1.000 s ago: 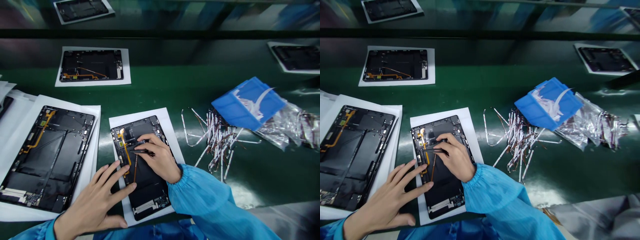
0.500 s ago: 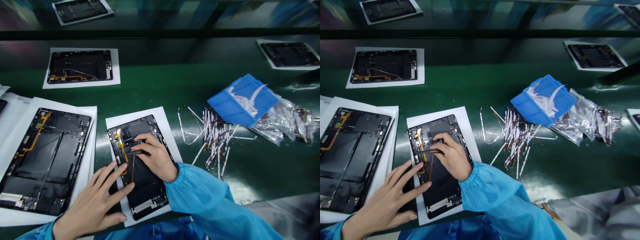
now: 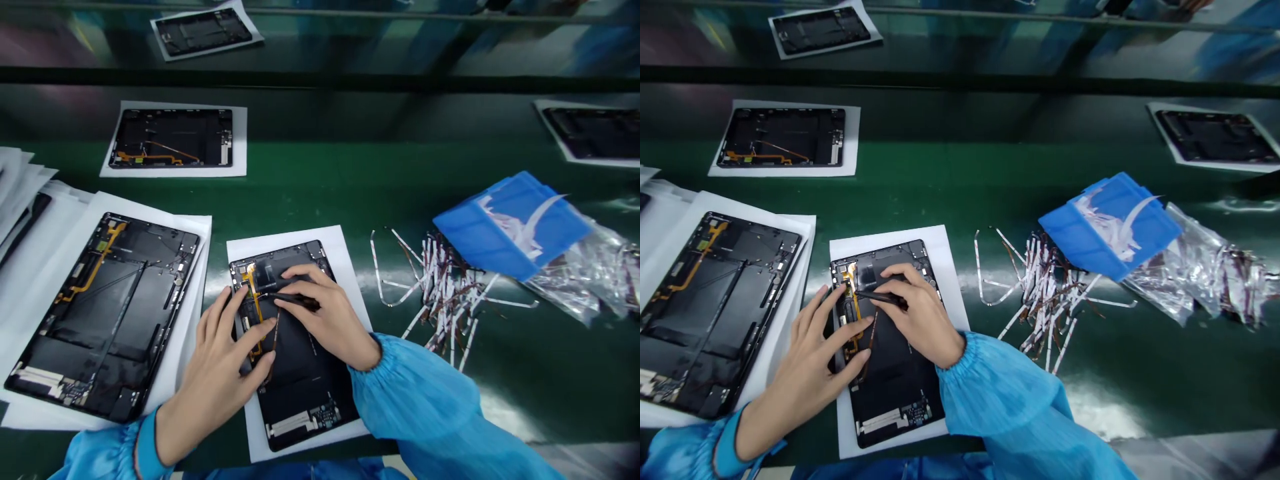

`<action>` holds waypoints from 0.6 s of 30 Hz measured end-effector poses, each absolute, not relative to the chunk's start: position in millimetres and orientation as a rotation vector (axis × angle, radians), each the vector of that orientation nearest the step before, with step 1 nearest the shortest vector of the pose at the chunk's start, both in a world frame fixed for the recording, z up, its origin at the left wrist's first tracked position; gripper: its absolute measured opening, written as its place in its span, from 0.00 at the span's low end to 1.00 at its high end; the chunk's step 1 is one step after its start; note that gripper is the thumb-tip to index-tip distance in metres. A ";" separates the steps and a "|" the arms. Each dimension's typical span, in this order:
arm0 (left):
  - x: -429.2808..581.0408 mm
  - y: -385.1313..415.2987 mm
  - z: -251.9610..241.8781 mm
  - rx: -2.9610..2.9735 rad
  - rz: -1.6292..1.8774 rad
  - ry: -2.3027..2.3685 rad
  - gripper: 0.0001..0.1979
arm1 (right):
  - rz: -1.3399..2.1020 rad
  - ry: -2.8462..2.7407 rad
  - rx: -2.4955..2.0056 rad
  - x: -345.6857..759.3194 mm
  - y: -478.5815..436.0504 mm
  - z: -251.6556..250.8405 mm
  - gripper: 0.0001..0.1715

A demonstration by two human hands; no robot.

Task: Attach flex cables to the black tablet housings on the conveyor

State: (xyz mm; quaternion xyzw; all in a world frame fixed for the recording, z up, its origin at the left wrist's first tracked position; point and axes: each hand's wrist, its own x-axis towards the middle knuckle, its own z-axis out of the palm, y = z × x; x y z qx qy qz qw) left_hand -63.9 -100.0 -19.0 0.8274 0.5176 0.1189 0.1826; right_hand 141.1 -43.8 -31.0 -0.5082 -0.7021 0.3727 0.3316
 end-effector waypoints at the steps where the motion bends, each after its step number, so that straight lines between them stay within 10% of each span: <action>1: -61.7 -97.8 -18.2 2.276 0.355 1.476 0.16 | 0.974 -1.839 -1.331 141.4 -42.6 -31.0 0.03; 18: -49.5 -76.4 -15.3 2.078 0.428 1.564 0.16 | 0.885 -1.793 -1.159 140.7 -44.5 -37.5 0.07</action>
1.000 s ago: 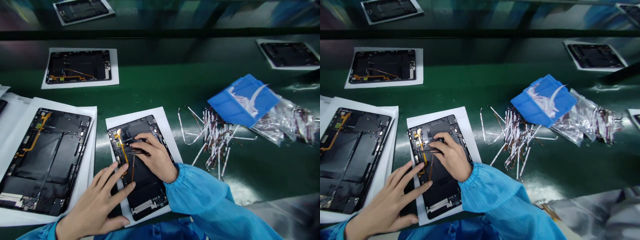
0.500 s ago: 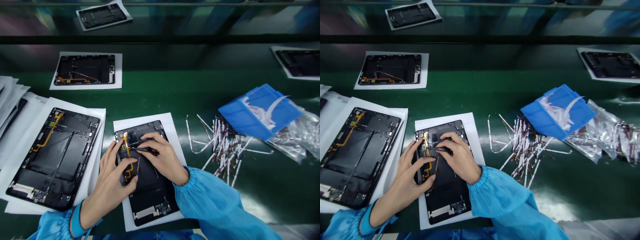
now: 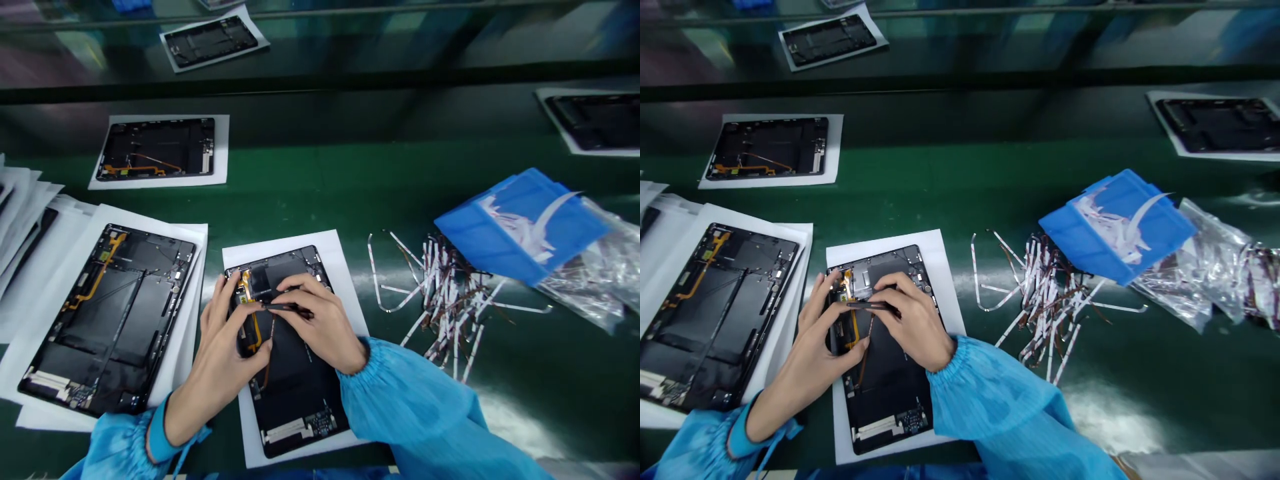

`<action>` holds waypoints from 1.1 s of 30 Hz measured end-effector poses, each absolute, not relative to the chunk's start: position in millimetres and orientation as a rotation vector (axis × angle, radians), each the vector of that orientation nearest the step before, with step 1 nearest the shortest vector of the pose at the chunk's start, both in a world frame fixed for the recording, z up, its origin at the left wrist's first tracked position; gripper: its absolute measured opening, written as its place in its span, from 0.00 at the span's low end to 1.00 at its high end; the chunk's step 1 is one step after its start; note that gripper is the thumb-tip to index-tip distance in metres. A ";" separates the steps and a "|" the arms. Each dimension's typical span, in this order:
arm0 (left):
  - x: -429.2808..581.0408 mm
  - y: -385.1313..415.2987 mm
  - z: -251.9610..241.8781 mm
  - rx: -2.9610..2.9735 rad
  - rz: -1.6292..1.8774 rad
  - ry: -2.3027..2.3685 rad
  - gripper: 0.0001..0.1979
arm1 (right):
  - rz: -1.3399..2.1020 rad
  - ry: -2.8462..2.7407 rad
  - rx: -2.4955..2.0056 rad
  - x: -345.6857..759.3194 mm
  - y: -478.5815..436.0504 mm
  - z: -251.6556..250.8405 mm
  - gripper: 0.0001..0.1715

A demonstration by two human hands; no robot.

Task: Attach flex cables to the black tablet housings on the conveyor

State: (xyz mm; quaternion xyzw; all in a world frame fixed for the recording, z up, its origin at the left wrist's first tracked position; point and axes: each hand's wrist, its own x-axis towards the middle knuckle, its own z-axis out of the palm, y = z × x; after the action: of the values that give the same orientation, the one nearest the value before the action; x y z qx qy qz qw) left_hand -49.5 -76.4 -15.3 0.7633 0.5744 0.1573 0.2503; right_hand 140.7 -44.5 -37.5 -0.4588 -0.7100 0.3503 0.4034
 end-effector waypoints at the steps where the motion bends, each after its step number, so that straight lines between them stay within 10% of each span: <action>1: -49.5 -75.9 -15.3 2.080 0.406 1.557 0.17 | 0.895 -1.789 -1.127 140.8 -45.2 -36.6 0.08; 33: -46.4 -86.3 -25.9 2.245 0.631 1.568 0.09 | 0.805 -1.838 -1.425 132.2 -44.4 -42.1 0.04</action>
State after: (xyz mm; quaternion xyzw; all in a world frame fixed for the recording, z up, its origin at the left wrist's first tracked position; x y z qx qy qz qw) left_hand -46.4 -86.3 -25.9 0.7880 0.5504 0.2213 0.1649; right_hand 132.2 -44.4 -42.1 -0.5457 -0.7040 0.3083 0.3339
